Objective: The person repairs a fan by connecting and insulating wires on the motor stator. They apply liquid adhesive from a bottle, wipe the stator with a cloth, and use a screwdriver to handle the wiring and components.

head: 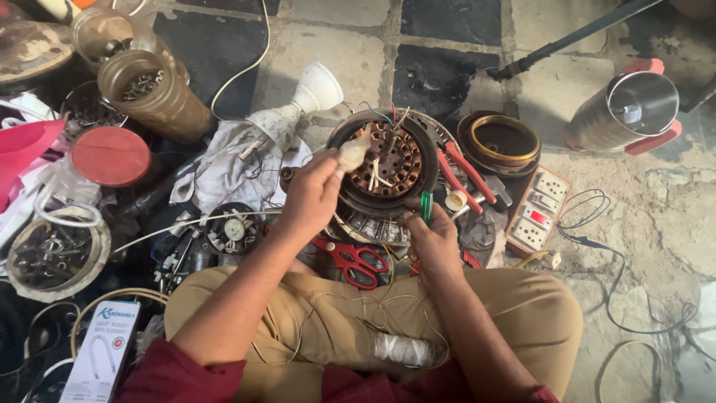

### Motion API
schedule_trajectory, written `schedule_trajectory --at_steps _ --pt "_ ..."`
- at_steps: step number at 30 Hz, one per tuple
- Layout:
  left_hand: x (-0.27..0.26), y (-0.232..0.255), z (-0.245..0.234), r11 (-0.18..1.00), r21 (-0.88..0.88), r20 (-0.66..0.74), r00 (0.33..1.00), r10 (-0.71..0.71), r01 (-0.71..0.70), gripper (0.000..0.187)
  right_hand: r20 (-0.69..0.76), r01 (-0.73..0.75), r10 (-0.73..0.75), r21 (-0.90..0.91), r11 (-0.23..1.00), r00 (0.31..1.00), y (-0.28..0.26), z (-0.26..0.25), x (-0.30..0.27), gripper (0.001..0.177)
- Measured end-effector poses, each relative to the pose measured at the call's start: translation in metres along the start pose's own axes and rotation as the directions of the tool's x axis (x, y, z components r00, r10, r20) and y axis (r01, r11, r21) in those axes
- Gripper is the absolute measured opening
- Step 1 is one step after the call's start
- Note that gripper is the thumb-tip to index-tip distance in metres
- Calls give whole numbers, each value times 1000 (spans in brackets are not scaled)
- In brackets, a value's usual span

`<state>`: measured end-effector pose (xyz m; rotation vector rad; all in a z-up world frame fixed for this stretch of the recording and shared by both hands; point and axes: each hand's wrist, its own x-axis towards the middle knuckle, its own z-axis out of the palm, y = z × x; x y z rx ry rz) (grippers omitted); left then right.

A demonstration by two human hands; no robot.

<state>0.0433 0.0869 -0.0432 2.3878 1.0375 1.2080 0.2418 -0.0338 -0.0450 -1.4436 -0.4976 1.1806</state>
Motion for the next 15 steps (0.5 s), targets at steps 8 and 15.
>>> schedule_trajectory --at_steps 8,15 --pt "4 14 -2 828 -412 15 911 -411 380 16 -58 51 -46 94 994 997 6 -9 -8 21" --pt "10 53 -5 735 -249 92 771 -630 631 33 -163 462 -478 -129 878 863 -6 -24 -42 19"
